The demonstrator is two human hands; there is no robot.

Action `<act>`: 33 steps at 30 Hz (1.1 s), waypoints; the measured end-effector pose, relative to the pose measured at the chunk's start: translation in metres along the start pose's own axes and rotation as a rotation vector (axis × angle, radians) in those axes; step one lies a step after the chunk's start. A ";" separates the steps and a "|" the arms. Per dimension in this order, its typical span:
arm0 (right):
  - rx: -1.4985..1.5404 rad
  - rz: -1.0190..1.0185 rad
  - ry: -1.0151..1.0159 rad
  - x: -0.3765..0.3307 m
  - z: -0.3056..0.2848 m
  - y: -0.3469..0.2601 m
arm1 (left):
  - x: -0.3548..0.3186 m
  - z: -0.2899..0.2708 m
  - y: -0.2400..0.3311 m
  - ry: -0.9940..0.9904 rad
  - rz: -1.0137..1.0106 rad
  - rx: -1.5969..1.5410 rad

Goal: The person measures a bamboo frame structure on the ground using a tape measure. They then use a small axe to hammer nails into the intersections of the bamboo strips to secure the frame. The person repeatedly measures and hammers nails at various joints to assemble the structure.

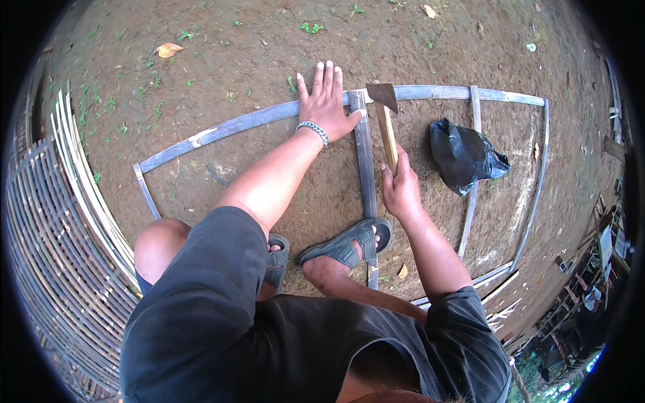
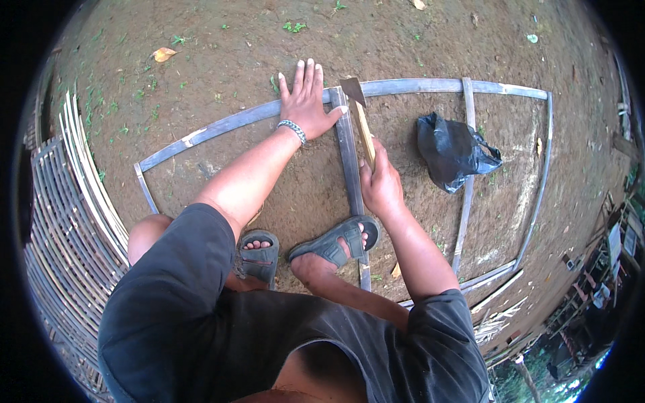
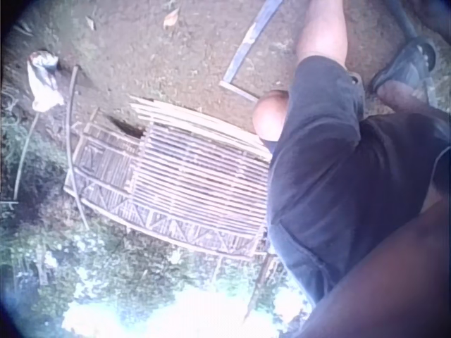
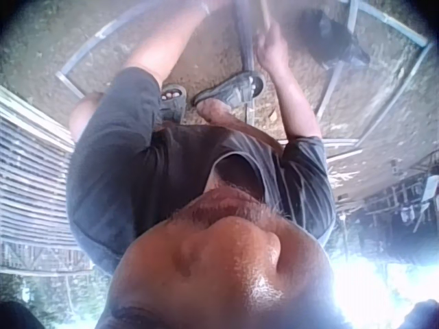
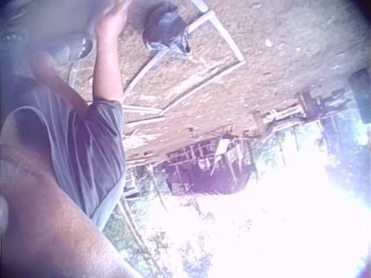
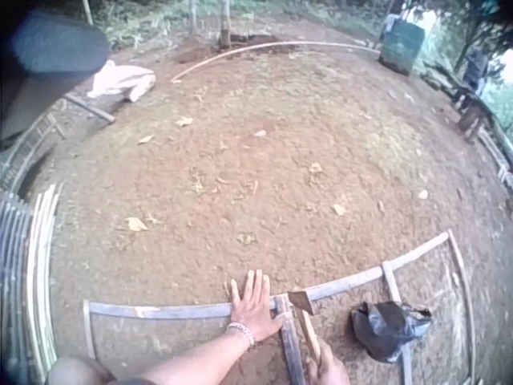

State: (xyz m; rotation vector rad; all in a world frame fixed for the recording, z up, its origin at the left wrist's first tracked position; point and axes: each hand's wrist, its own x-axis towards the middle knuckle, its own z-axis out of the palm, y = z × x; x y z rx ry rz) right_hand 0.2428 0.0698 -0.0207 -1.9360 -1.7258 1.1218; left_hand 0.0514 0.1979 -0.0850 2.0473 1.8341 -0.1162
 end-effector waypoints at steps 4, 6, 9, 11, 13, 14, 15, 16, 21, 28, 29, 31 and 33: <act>-0.032 -0.031 0.003 0.000 0.000 -0.009 | 0.001 0.001 -0.004 -0.017 0.032 0.005; -0.057 -0.079 0.058 -0.001 -0.003 -0.010 | 0.002 0.001 -0.002 -0.010 0.038 -0.017; -0.130 -0.109 0.030 -0.001 -0.004 -0.002 | 0.000 0.000 -0.002 -0.062 0.030 -0.007; -0.188 0.042 -0.081 0.006 -0.008 -0.001 | 0.002 -0.001 -0.004 -0.057 0.030 -0.002; -0.162 0.061 -0.076 0.006 -0.014 -0.008 | 0.003 -0.003 -0.005 -0.050 0.033 -0.004; -0.134 -0.016 -0.007 0.005 -0.015 -0.012 | 0.003 -0.003 -0.005 -0.052 0.040 -0.010; -0.105 -0.092 0.062 0.004 -0.017 -0.015 | 0.002 -0.003 -0.004 -0.055 0.047 -0.016; -0.075 -0.169 0.131 0.002 -0.017 -0.018 | 0.001 -0.002 -0.004 -0.065 0.041 -0.007; -0.250 0.013 -0.093 0.010 -0.017 -0.018 | 0.004 0.001 -0.003 -0.068 0.042 0.002; -0.094 -0.183 0.174 -0.001 -0.025 -0.040 | 0.002 -0.002 -0.001 -0.090 0.035 0.033; -0.133 -0.128 0.124 -0.002 -0.018 -0.024 | 0.003 0.000 -0.001 -0.078 0.042 0.022; -0.260 0.043 -0.086 0.005 -0.012 -0.015 | 0.003 -0.005 -0.002 -0.085 0.033 0.008; -0.215 0.027 -0.078 0.006 -0.010 -0.010 | 0.005 -0.007 -0.004 -0.095 0.018 0.009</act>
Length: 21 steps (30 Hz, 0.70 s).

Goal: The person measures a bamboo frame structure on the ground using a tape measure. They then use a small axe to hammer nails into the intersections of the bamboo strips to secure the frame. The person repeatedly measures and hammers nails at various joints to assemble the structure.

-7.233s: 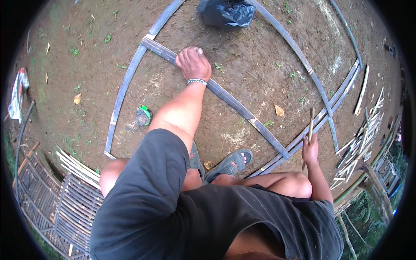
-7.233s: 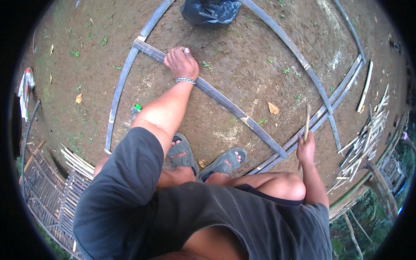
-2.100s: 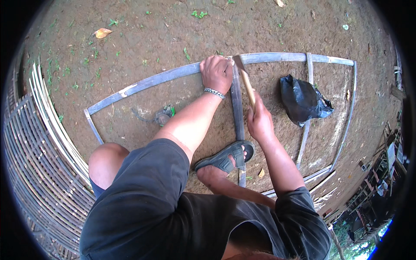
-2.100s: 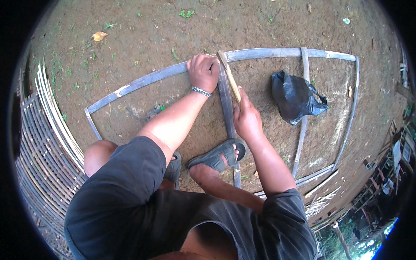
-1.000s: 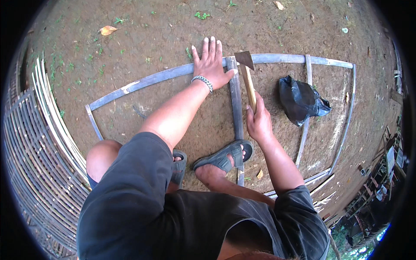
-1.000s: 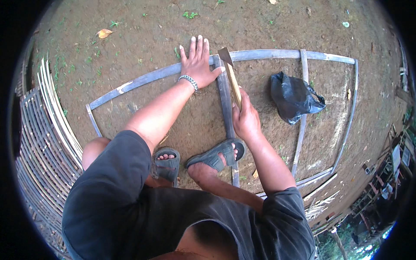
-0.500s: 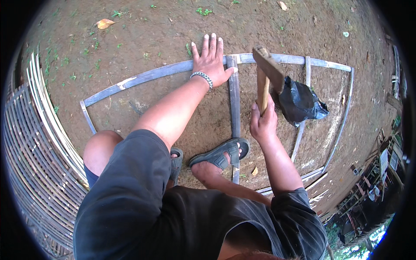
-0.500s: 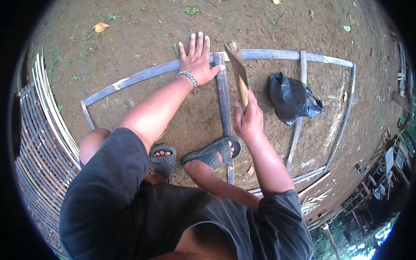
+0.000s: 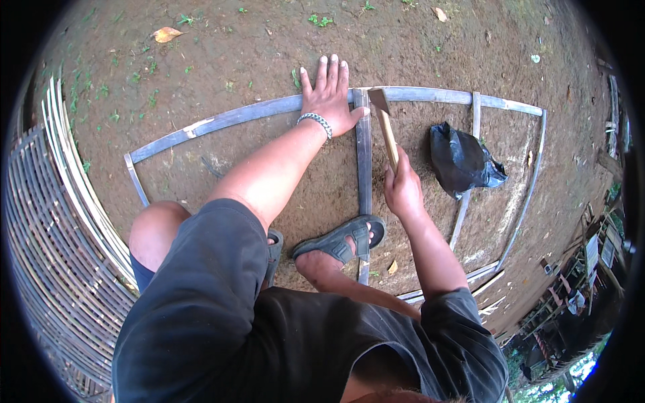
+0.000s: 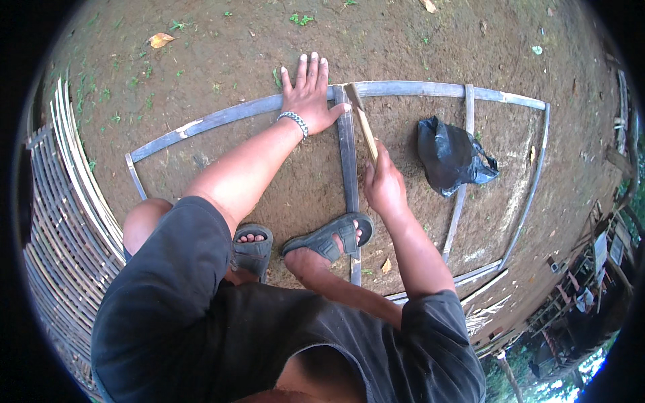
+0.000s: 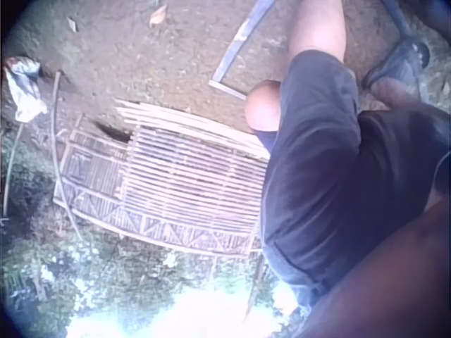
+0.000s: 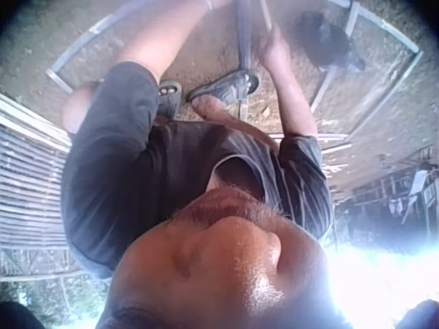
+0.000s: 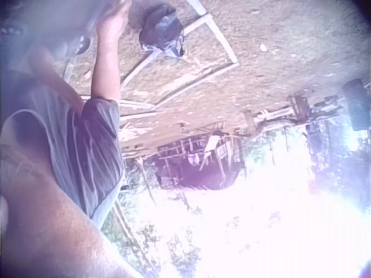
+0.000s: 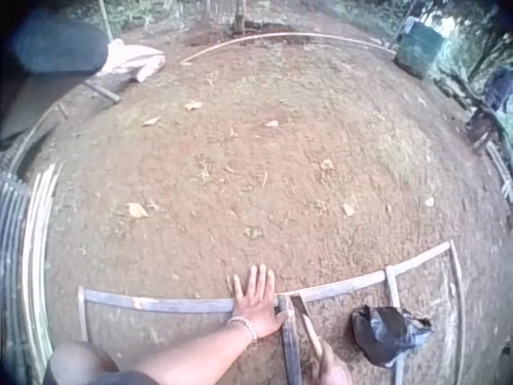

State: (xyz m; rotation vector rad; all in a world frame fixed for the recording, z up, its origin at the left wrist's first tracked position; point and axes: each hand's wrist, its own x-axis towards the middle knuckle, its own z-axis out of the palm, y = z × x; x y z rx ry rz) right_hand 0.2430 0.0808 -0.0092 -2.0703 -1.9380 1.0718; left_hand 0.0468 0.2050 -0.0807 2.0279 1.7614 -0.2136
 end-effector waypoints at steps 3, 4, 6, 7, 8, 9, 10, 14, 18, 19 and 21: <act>0.138 -0.014 0.176 -0.006 -0.004 -0.007 | 0.001 0.006 -0.002 0.053 0.023 -0.019; 0.135 -0.097 0.240 -0.013 0.002 -0.001 | -0.003 0.012 -0.003 0.051 0.030 -0.029; 0.074 -0.157 0.261 -0.006 0.018 0.015 | -0.001 0.005 0.000 0.037 0.033 -0.031; 0.046 -0.185 0.265 -0.004 0.025 0.021 | -0.002 0.003 0.000 0.023 0.030 -0.033; -0.028 -0.037 0.074 0.001 0.026 0.022 | -0.002 0.003 0.000 0.024 0.027 -0.031; -0.052 -0.069 0.049 0.008 0.032 0.029 | -0.001 0.004 -0.001 0.025 0.023 -0.029; -0.001 -0.084 0.105 0.005 0.033 0.032 | -0.001 0.004 -0.002 0.025 0.020 -0.028; 0.140 -0.182 0.312 -0.003 0.030 0.029 | 0.001 0.006 -0.002 0.056 0.038 -0.029; -0.026 -0.005 0.018 0.015 0.031 0.034 | -0.001 0.005 -0.001 0.014 0.020 0.004; 0.027 -0.013 0.079 0.015 0.026 0.033 | -0.002 0.005 0.000 0.005 0.021 -0.002; 0.135 -0.024 0.190 0.009 0.019 0.030 | -0.004 0.004 0.001 -0.004 0.020 -0.007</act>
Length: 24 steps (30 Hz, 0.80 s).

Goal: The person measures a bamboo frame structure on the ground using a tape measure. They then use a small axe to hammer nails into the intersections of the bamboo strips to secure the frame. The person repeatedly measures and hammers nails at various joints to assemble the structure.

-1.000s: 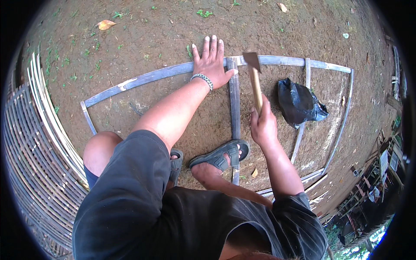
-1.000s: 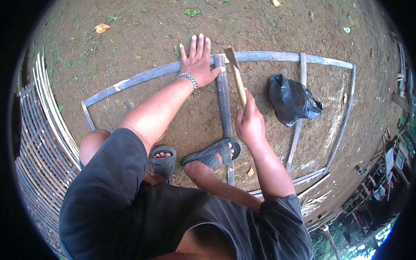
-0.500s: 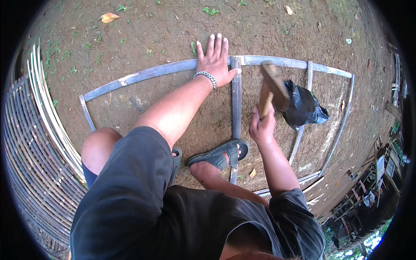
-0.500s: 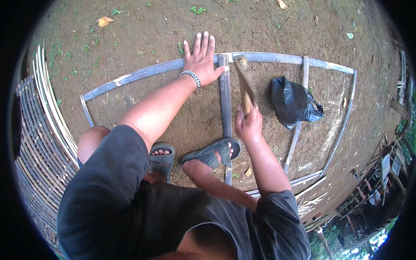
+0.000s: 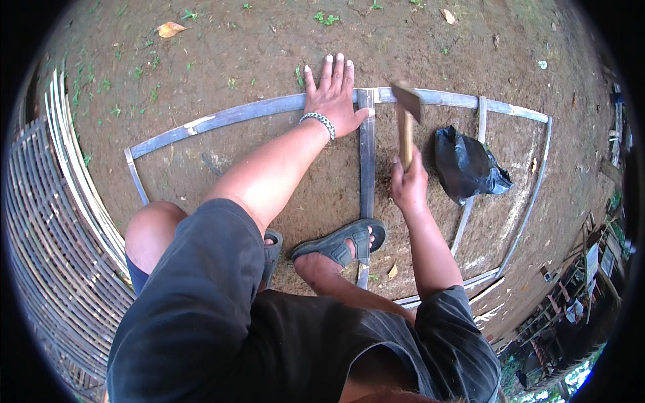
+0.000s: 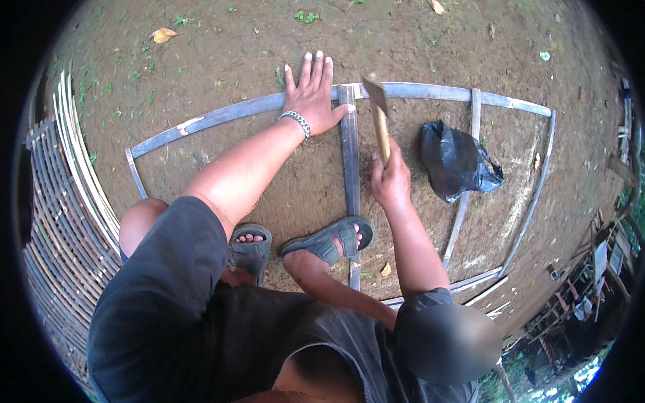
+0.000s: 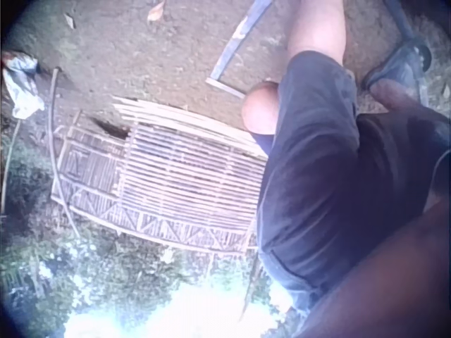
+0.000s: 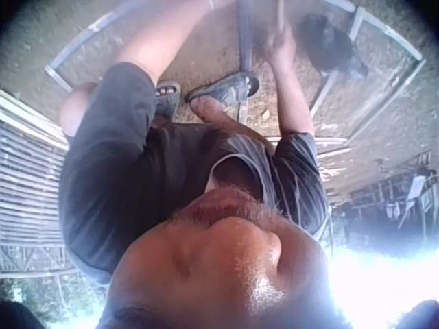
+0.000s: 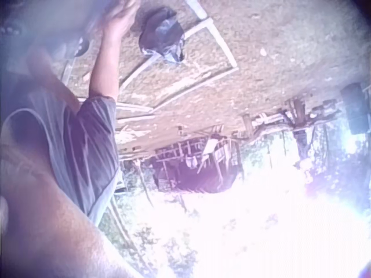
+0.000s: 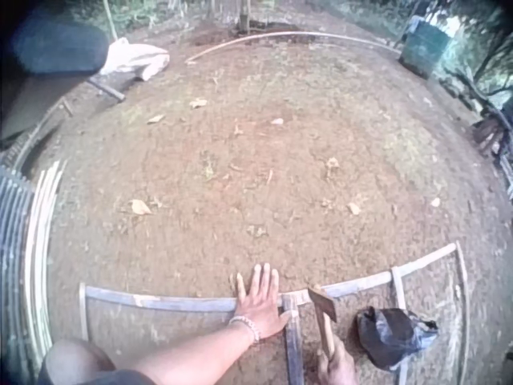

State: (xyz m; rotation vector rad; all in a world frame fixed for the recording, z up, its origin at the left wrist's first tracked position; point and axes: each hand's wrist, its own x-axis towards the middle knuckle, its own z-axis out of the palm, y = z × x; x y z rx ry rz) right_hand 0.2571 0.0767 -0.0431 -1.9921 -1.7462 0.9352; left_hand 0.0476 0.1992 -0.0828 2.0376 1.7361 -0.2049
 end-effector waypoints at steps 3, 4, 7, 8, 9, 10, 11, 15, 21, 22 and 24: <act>-0.017 -0.147 0.073 0.000 0.007 0.012 | 0.002 -0.003 0.001 0.011 -0.002 0.012; -0.038 -0.192 0.081 0.000 0.009 0.015 | 0.003 0.000 0.001 0.012 -0.005 0.003; -0.136 -0.011 -0.105 0.008 0.004 0.005 | 0.003 -0.002 -0.001 0.002 -0.018 -0.014; -0.134 -0.039 -0.065 0.007 0.004 0.005 | 0.002 0.000 -0.001 0.018 -0.011 -0.001; -0.036 -0.096 -0.022 0.007 0.001 0.007 | 0.003 0.002 -0.002 0.033 -0.004 0.013; -0.015 -0.122 -0.013 0.005 0.002 0.013 | 0.002 0.004 -0.002 0.048 0.003 0.026; 0.004 -0.147 0.002 0.005 0.002 0.015 | 0.003 0.004 -0.002 0.038 0.002 0.022; -0.179 0.026 -0.181 0.022 0.003 0.023 | 0.005 0.003 0.001 0.002 -0.001 0.013; -0.175 -0.064 -0.132 0.024 -0.005 0.023 | 0.003 -0.003 0.003 0.006 0.000 0.041; -0.270 -0.008 -0.238 0.029 -0.005 0.026 | 0.003 -0.001 0.003 0.002 0.004 0.026; -0.153 0.047 -0.122 0.038 -0.004 0.019 | 0.003 0.000 -0.002 0.007 -0.003 0.013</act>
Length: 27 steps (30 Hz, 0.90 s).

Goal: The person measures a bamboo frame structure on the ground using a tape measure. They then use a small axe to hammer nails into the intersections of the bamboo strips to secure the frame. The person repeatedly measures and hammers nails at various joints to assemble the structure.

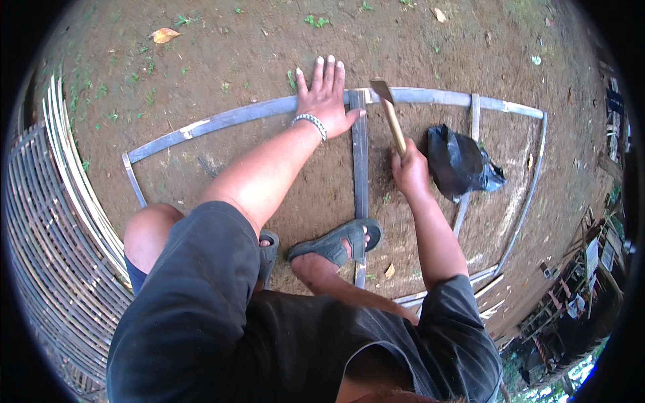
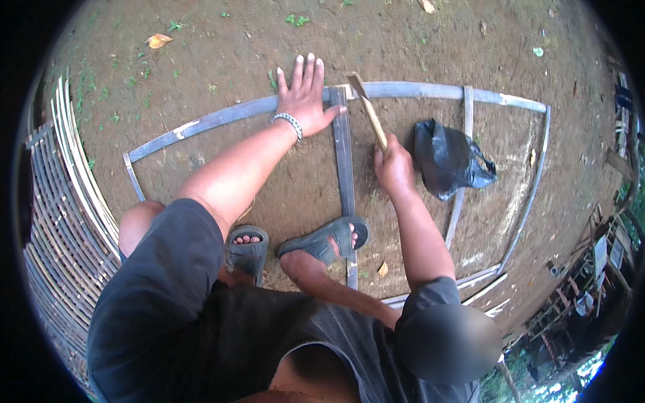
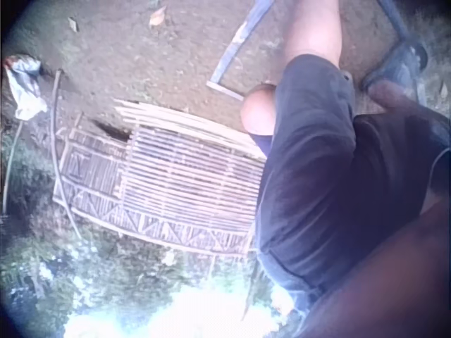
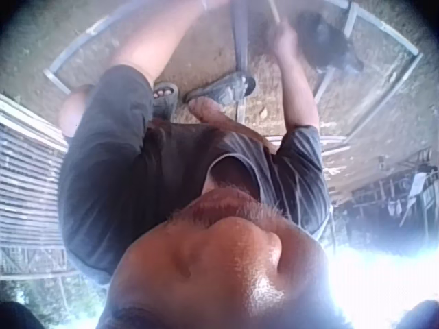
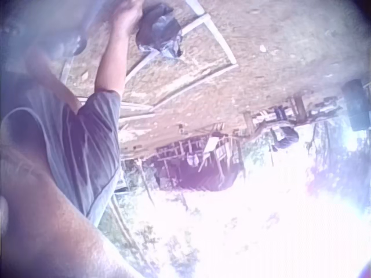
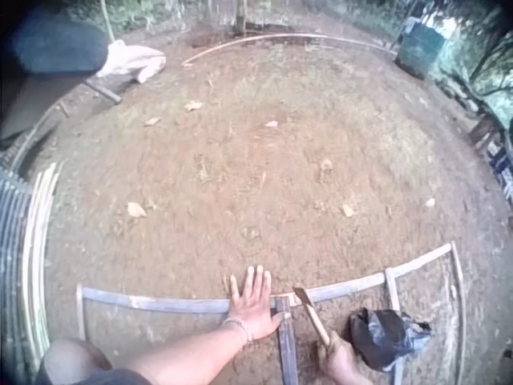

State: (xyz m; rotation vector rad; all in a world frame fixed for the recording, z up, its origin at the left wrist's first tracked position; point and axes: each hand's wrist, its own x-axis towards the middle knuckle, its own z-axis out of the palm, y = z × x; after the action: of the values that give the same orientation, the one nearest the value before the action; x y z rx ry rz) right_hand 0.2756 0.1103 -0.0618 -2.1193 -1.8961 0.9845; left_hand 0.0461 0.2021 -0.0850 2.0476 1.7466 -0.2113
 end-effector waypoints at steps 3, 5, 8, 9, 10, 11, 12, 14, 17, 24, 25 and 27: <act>0.119 -0.184 0.188 -0.009 -0.007 0.007 | -0.002 -0.001 0.004 -0.005 -0.001 0.021; -0.047 -0.103 -0.016 -0.004 -0.005 0.009 | 0.000 -0.002 0.004 -0.001 -0.009 0.022; -0.054 -0.093 0.006 -0.002 -0.007 0.006 | -0.004 -0.001 0.006 -0.031 -0.017 0.022; -0.025 -0.104 0.047 -0.004 -0.008 0.004 | -0.004 -0.001 0.008 -0.044 -0.012 0.033; 0.004 -0.114 0.087 -0.005 -0.010 0.002 | -0.003 -0.002 0.007 -0.031 -0.018 0.033; -0.046 -0.043 -0.037 -0.001 -0.014 -0.005 | -0.002 -0.005 0.005 -0.018 -0.021 0.029; -0.051 -0.080 -0.026 -0.003 -0.013 -0.002 | -0.001 -0.006 0.004 -0.005 -0.022 0.025; -0.056 -0.157 0.000 -0.006 -0.008 0.005 | 0.000 -0.002 0.004 -0.011 -0.025 0.032; -0.065 -0.084 -0.070 -0.001 -0.007 0.000 | 0.000 -0.003 0.005 -0.029 -0.018 0.023; -0.023 0.030 -0.024 -0.052 -0.033 0.005 | 0.004 -0.004 0.003 -0.102 0.008 0.037; -0.023 0.068 -0.046 -0.067 -0.034 0.011 | 0.004 -0.006 0.004 -0.130 0.015 0.029; -0.041 0.121 -0.087 -0.102 -0.047 0.019 | 0.008 -0.011 0.005 -0.172 0.016 0.019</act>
State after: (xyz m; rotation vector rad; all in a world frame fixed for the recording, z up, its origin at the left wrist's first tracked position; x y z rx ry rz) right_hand 0.3172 0.0263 0.0035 -2.2734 -1.8607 1.0867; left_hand 0.0508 0.2132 -0.0765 1.9925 1.6294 -0.3887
